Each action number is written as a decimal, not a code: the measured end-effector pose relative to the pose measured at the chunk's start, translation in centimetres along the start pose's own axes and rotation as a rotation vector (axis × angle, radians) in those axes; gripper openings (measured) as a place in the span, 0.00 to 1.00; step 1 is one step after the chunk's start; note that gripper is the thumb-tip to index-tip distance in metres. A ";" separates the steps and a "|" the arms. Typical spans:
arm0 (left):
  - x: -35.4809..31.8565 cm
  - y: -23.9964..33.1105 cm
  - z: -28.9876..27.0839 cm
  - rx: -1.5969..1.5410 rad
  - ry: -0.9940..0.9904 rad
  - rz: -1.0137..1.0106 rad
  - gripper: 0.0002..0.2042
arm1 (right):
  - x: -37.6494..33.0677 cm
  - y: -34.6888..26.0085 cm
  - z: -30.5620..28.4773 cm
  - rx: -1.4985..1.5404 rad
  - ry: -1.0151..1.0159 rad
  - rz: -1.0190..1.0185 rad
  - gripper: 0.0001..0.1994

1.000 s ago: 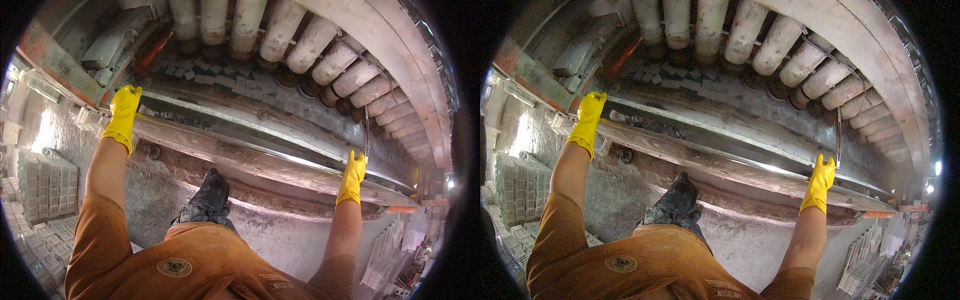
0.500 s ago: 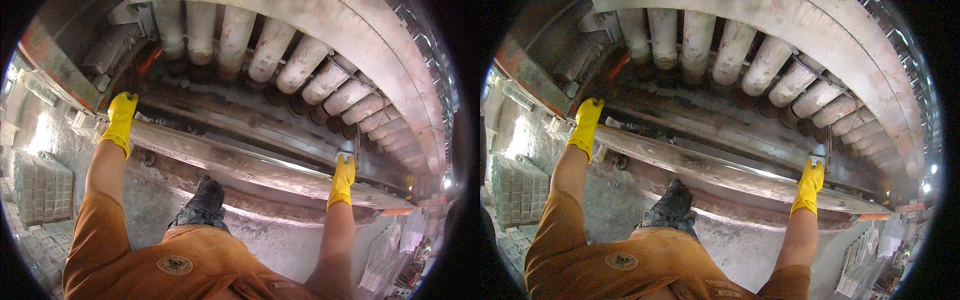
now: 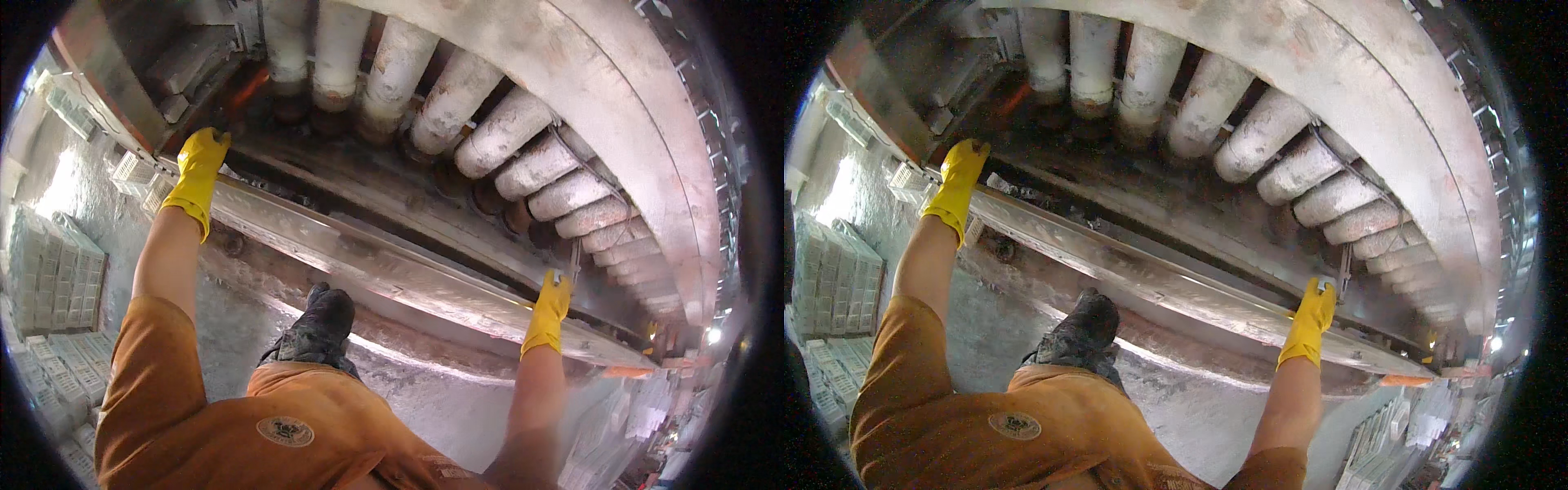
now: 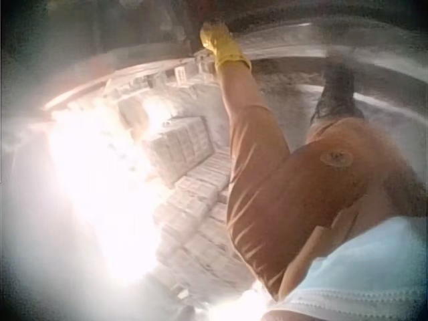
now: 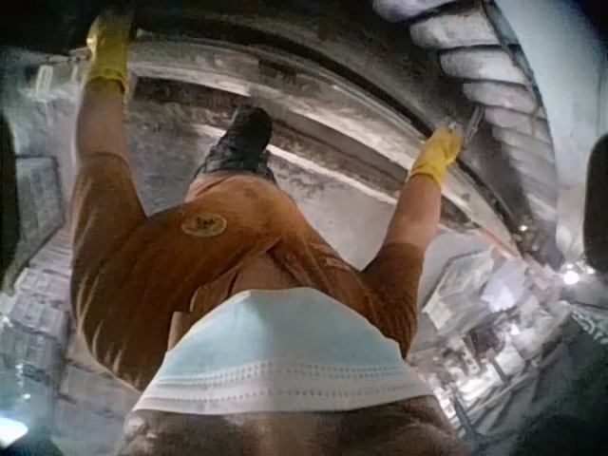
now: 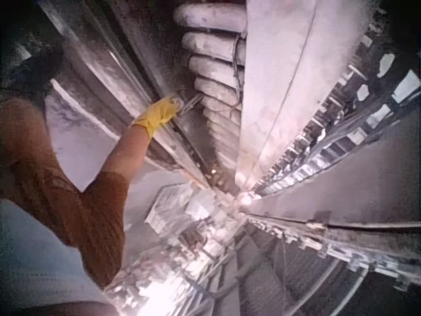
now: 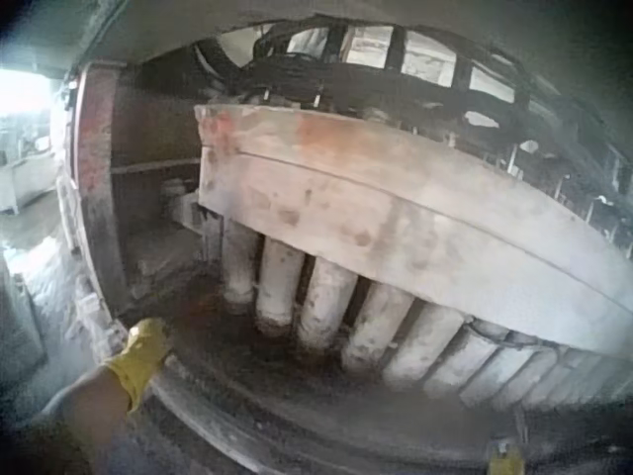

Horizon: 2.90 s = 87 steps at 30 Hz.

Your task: The person operates a roller conveyor in a factory, repeatedly opening and closing a metal gate to allow small white tiles to pass through. They also use a metal bar to adjust tiles in a blue tray and move the tray between locations.

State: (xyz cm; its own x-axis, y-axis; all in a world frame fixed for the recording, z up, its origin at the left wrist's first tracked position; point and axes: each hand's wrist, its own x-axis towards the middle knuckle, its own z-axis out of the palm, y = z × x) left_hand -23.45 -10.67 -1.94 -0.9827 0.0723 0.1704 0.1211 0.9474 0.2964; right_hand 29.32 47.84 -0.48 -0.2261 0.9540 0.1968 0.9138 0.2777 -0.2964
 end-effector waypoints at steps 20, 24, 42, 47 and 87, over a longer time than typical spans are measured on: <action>1.7 2.8 -3.0 0.191 -0.369 0.244 0.20 | -3.8 -6.3 3.5 0.090 0.185 -0.209 0.24; 1.4 2.1 -3.3 -0.005 -0.520 0.482 0.19 | -11.7 -14.8 2.7 0.319 0.102 -0.172 0.22; 5.0 3.5 8.4 0.064 -0.404 1.073 0.13 | -25.9 -17.0 2.3 0.247 0.227 -0.524 0.14; 6.7 6.4 13.6 0.330 -0.401 1.150 0.18 | -25.9 -15.8 2.9 0.209 0.260 -0.579 0.13; 5.6 5.0 16.9 0.093 -0.609 0.872 0.31 | -25.7 -14.7 2.8 0.182 0.185 -0.525 0.12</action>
State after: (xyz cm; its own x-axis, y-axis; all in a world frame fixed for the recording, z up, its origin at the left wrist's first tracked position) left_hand -30.69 -0.26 -15.43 -0.4693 0.8560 -0.2167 0.8304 0.5113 0.2213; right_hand 20.78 19.59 -3.82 -0.5551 0.6525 0.5158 0.6191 0.7383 -0.2677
